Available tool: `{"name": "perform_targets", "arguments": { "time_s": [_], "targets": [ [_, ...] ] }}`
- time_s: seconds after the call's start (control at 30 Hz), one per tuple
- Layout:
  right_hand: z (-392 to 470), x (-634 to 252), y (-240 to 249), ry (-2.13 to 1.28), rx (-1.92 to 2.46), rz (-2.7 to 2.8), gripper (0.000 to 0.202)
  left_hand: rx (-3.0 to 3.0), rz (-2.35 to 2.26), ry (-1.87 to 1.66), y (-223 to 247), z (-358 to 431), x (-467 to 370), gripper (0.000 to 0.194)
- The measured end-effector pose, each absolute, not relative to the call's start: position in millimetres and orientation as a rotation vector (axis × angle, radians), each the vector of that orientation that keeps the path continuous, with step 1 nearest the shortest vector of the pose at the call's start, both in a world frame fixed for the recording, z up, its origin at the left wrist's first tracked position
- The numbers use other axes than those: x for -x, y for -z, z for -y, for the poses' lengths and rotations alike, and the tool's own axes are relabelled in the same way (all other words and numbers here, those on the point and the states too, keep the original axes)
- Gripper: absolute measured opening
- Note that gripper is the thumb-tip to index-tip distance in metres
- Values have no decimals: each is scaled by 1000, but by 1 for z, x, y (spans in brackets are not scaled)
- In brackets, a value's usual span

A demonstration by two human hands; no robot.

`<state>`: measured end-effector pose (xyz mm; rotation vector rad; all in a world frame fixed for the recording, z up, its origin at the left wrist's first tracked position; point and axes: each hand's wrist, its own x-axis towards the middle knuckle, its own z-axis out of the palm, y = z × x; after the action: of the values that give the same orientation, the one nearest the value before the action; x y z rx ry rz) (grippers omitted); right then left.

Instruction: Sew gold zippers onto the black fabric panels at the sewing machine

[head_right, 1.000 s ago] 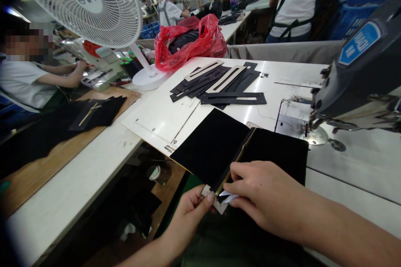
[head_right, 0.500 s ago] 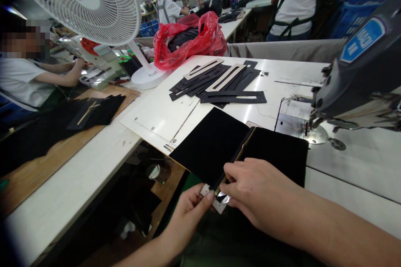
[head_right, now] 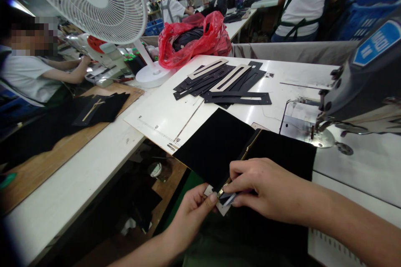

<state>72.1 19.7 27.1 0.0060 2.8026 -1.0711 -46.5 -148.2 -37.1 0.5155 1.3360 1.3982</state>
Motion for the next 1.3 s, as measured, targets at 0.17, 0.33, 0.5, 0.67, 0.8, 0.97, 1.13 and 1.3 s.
{"name": "perform_targets", "arguments": {
  "time_s": [0.17, 0.33, 0.5, 0.67, 0.8, 0.97, 1.13, 1.3],
  "targets": [
    [-17, -72, -29, 1089, -32, -2796, 17, -523, -1327, -1360, 33, 148, 49, 52],
    [-15, -69, -35, 1142, -48, -2726, 14, -496, -1381, -1344, 35, 147, 51, 54],
    [-13, -67, -35, 1151, -85, -2708, 13, -498, -1383, -1348, 34, 146, 50, 54],
    [-9, -66, -32, 1144, -197, -2735, 6, -517, -1404, -1362, 37, 147, 50, 53],
    [-8, -65, -30, 1139, -198, -2737, 5, -531, -1401, -1355, 39, 147, 50, 52],
    [-11, -66, -28, 1138, -181, -2734, 3, -514, -1404, -1351, 35, 146, 49, 53],
    [-8, -63, -33, 1101, -251, -2723, 1, -545, -1412, -1358, 35, 146, 50, 54],
    [-6, -55, -35, 1063, -283, -2726, 9, -580, -1429, -1358, 42, 146, 49, 54]
  ]
}}
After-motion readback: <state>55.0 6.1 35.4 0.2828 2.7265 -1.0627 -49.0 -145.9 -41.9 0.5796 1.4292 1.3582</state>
